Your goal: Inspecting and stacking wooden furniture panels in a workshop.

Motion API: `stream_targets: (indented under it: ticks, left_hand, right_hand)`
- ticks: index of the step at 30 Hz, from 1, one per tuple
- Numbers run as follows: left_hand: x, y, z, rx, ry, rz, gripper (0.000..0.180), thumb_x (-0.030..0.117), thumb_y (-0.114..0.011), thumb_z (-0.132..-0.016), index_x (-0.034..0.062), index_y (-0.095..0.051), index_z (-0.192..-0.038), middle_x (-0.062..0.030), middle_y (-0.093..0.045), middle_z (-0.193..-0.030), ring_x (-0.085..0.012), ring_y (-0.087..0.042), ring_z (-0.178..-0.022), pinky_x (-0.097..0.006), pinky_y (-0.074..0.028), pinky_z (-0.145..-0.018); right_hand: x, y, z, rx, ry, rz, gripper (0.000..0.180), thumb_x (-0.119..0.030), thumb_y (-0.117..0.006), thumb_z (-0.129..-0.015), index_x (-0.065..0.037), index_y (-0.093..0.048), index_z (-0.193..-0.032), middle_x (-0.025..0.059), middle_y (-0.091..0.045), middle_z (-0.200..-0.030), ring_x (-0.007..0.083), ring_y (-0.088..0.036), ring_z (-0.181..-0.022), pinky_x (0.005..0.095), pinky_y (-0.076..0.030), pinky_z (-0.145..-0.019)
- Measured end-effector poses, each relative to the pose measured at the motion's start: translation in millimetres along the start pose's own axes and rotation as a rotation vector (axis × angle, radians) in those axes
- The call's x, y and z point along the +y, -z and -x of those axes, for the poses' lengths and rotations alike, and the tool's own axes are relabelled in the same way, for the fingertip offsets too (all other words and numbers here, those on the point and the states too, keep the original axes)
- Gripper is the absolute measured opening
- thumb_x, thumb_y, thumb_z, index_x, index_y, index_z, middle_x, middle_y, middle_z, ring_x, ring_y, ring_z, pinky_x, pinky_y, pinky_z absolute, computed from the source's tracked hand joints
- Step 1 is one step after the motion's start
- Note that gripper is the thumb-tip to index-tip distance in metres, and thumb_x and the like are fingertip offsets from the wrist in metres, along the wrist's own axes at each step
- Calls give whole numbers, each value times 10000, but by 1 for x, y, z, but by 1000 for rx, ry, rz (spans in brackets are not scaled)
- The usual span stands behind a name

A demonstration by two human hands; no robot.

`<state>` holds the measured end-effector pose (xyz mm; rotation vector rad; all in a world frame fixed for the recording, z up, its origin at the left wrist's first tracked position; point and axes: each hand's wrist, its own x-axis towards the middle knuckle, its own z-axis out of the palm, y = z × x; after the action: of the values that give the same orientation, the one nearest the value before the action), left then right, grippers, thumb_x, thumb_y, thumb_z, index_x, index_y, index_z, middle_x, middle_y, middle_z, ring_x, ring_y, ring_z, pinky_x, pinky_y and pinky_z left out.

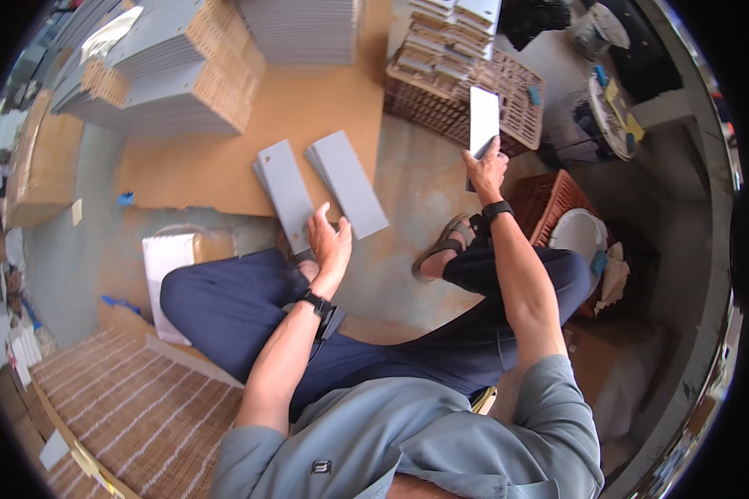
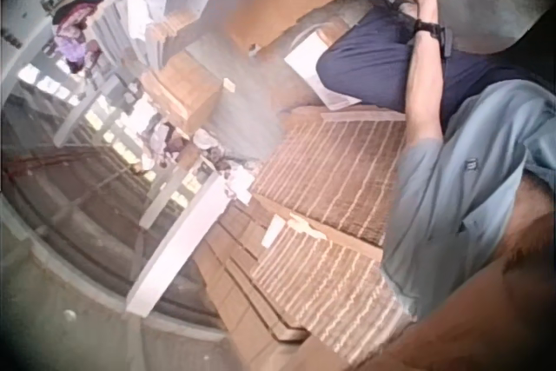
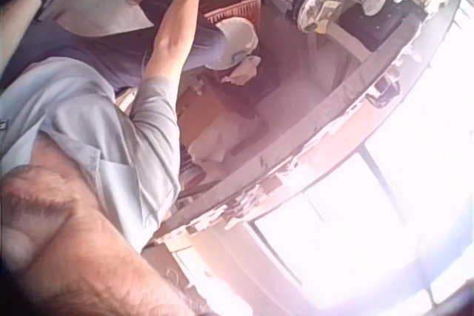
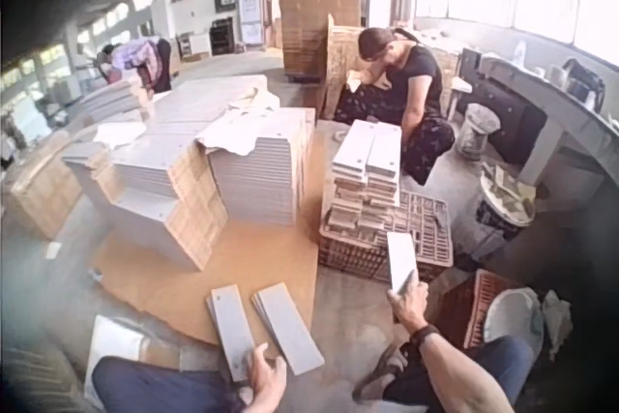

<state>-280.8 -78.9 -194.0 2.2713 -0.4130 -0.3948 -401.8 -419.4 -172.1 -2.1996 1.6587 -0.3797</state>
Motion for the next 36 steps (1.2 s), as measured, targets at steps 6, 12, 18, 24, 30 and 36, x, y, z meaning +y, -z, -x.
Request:
stream_targets:
  ticks: [6, 12, 18, 24, 30, 36]
  left_hand:
    - [-31, 17, -31, 369, 86, -396, 859, 356, -760, -784, 66, -300, -1449, -219, -418, -1386, -389, -382, -1319, -530, -324, -1080]
    - [-21, 27, -27, 138, 379, -327, 1111, 441, -795, -738, 31, -140, -1536, -235, -347, -1456, -415, -378, -1336, -524, -351, -1093]
    - [-31, 32, -27, 218, 316, -213, 1013, 362, -777, -744, -25, -217, -1493, -248, -400, -1389, -409, -404, -1291, -524, -372, -1071]
    - [5, 28, -19, 51, 60, 767, 742, 290, -705, -863, -12, -313, -1416, -205, -473, -1311, -279, -492, -1213, -407, -422, -1025]
    - [62, 5, 9, -535, 89, 1118, 648, 367, -598, -944, 50, -327, -1439, -121, -518, -1305, -208, -555, -1181, -397, -468, -1004]
    - [71, -12, 8, -657, -15, 940, 615, 388, -640, -955, 54, -415, -1419, -111, -582, -1228, -185, -550, -1164, -340, -452, -990]
  right_hand:
    - [-69, -39, 94, -152, 267, -46, 1007, -385, -795, -733, -102, -250, -1531, 284, -475, -1272, 427, -519, -1153, 501, -473, -951]
    - [-122, -68, 179, -314, 347, -121, 1021, -393, -818, -720, -62, -268, -1515, 277, -456, -1308, 430, -473, -1201, 500, -444, -972]
    - [-119, -83, 188, -265, 433, -193, 904, -406, -785, -776, -19, -359, -1473, 256, -452, -1363, 418, -457, -1253, 482, -405, -1037]
    - [-121, -47, 162, -773, 391, -776, 843, -436, -719, -867, -27, -347, -1503, 227, -529, -1346, 345, -521, -1223, 471, -390, -1063]
    - [-102, -6, 139, -1013, 18, -1157, 893, -370, -682, -904, -18, -189, -1560, 171, -595, -1243, 155, -585, -760, 279, -497, -630]
    - [-82, -5, 111, -489, 230, -819, 946, -299, -777, -798, 1, -256, -1528, 189, -626, -1132, 247, -610, -873, 346, -509, -720]
